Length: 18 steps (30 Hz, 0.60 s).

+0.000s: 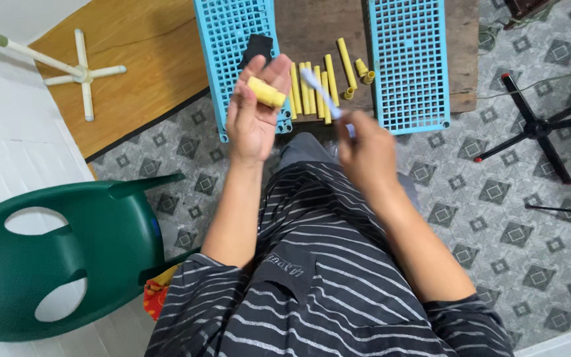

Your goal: The person assembles a blue plastic grid tray by inserting yellow cylindrical connectors into its corners and then attaching longer yellow rods to form legs. The person handles the parts one at a time, fitting them into the grid holes.

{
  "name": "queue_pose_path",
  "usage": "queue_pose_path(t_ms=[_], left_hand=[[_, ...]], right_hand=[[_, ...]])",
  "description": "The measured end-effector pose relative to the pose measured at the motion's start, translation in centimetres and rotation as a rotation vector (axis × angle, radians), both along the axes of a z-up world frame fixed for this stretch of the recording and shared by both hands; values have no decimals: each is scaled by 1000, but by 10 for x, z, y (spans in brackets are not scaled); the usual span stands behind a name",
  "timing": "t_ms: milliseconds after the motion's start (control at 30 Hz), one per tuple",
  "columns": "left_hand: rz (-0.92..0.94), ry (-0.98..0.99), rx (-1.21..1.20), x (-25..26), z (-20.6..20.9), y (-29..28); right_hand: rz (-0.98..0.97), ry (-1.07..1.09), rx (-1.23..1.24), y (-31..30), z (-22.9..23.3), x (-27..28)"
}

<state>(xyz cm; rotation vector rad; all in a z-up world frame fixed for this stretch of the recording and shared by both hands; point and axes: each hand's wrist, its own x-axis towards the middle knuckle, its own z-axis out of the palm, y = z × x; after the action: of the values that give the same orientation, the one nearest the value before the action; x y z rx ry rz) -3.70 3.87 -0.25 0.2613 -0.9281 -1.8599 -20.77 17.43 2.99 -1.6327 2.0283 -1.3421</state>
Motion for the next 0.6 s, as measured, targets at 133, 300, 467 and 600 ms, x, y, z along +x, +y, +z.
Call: queue_pose_path(t_ms=[133, 300, 467, 600], left_hand=[[59, -118, -109, 13, 6, -3], [15, -30, -77, -2, 10, -1], [48, -121, -160, 9, 11, 2], [34, -109, -134, -4, 8, 7]], right_hand=[[-80, -46, -25, 13, 5, 1], [87, 27, -19, -1, -8, 6], [63, -73, -81, 12, -10, 7], [84, 4, -121, 9, -11, 13]])
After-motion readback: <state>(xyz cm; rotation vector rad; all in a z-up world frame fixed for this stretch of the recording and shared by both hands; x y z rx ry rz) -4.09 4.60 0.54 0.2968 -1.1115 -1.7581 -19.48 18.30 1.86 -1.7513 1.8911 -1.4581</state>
